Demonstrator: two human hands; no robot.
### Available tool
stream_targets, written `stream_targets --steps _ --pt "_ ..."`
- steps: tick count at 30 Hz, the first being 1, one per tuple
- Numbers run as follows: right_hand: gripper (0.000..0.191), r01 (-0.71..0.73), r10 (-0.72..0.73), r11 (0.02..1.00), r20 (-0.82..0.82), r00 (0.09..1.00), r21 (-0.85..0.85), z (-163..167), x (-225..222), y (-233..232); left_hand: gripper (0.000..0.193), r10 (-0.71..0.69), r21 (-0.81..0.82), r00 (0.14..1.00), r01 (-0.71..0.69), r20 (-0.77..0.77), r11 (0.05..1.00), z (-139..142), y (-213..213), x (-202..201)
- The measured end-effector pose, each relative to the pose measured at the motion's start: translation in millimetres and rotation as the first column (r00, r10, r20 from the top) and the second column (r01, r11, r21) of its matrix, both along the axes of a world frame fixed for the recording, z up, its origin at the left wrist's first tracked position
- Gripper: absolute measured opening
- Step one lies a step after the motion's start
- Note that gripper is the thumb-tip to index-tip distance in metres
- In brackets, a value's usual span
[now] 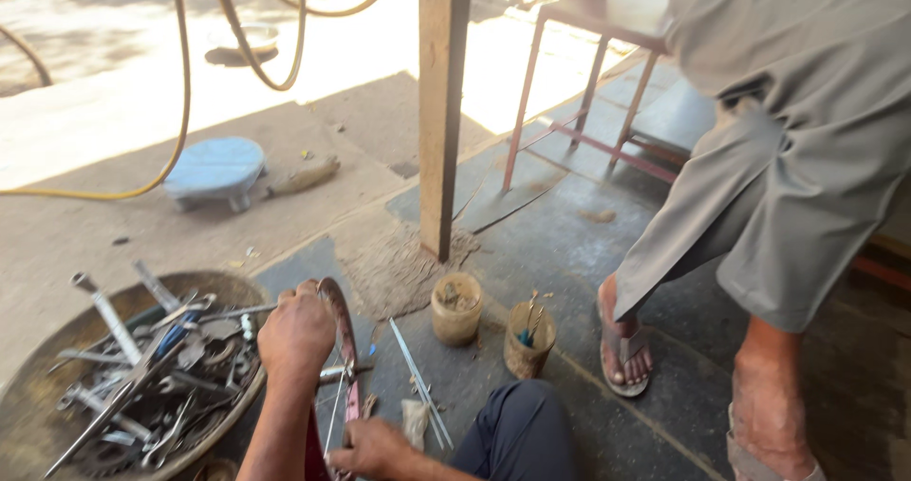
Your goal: The person sits on the floor of a bicycle repair shop with a small bicycle wheel across their lap. They work around the rim and hub by hand, tightening and adjusting the spokes and hub area, occasionally reaching into a large bowl of wrenches and parts beside them.
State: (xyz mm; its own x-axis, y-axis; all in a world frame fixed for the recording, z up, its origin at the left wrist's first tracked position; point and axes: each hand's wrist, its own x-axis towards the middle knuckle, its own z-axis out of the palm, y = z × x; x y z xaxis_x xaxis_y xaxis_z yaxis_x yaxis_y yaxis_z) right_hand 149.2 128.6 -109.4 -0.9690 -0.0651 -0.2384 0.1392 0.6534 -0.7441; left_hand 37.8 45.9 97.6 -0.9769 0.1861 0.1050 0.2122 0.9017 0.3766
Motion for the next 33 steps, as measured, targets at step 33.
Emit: stream_targets --steps 33 --pt "0.038 0.306 -0.199 0.615 0.233 0.952 -0.727 -11 0 -20 0.043 0.010 -0.002 0.998 -0.009 0.057 1.000 6 -8 -1"
